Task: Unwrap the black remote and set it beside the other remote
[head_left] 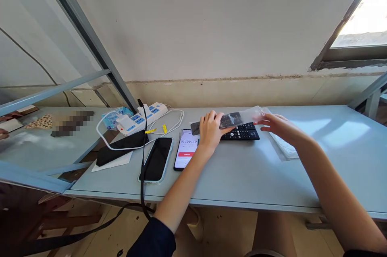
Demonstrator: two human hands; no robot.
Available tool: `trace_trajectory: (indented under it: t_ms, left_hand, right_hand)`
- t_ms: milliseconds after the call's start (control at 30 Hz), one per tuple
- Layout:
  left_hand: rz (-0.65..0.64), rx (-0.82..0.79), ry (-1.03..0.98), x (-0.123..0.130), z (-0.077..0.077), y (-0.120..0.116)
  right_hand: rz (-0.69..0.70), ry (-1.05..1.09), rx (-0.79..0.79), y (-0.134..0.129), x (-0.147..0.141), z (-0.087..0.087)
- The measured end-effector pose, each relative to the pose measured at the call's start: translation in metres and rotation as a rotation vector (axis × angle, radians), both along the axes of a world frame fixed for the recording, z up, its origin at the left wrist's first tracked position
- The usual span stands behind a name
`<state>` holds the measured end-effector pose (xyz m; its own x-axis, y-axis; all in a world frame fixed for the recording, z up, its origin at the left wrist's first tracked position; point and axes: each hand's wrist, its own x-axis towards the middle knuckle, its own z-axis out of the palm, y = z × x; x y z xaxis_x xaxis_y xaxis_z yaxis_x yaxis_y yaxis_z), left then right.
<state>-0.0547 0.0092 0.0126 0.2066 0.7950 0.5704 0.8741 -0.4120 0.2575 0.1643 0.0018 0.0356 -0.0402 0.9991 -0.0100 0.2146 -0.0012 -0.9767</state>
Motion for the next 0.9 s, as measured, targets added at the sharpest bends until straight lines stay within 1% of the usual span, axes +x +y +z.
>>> trace_trajectory:
  t_ms: [100,167,333,467,633,700,800,900]
  left_hand:
    - [-0.040,-0.010,0.010,0.003,0.000,-0.003]
    - [-0.063,-0.032,0.024,0.006,0.000,-0.005]
    - [-0.106,-0.048,0.032,0.012,-0.003,-0.010]
    - [-0.097,-0.031,0.048,0.013,-0.004,-0.011]
    - [-0.067,0.008,0.099,0.010,-0.004,-0.009]
    - [-0.074,0.018,0.106,0.010,-0.005,-0.009]
    - [-0.083,0.027,0.124,0.011,-0.006,-0.010]
    - [-0.087,0.028,0.153,0.012,-0.006,-0.011]
  right_hand:
    - [0.081,-0.119,-0.039,-0.005,-0.004,0.001]
    - [0.085,-0.179,-0.027,-0.007,-0.007,0.001]
    - [-0.064,-0.255,0.030,-0.005,-0.011,-0.003]
    - [-0.056,-0.267,0.023,-0.004,-0.015,-0.005]
    - [-0.109,-0.221,0.087,-0.006,-0.021,-0.007]
    - [-0.096,-0.202,0.076,-0.006,-0.023,-0.007]
    - [-0.038,-0.195,0.020,-0.006,-0.025,-0.005]
    - [-0.030,-0.164,0.028,-0.006,-0.025,-0.002]
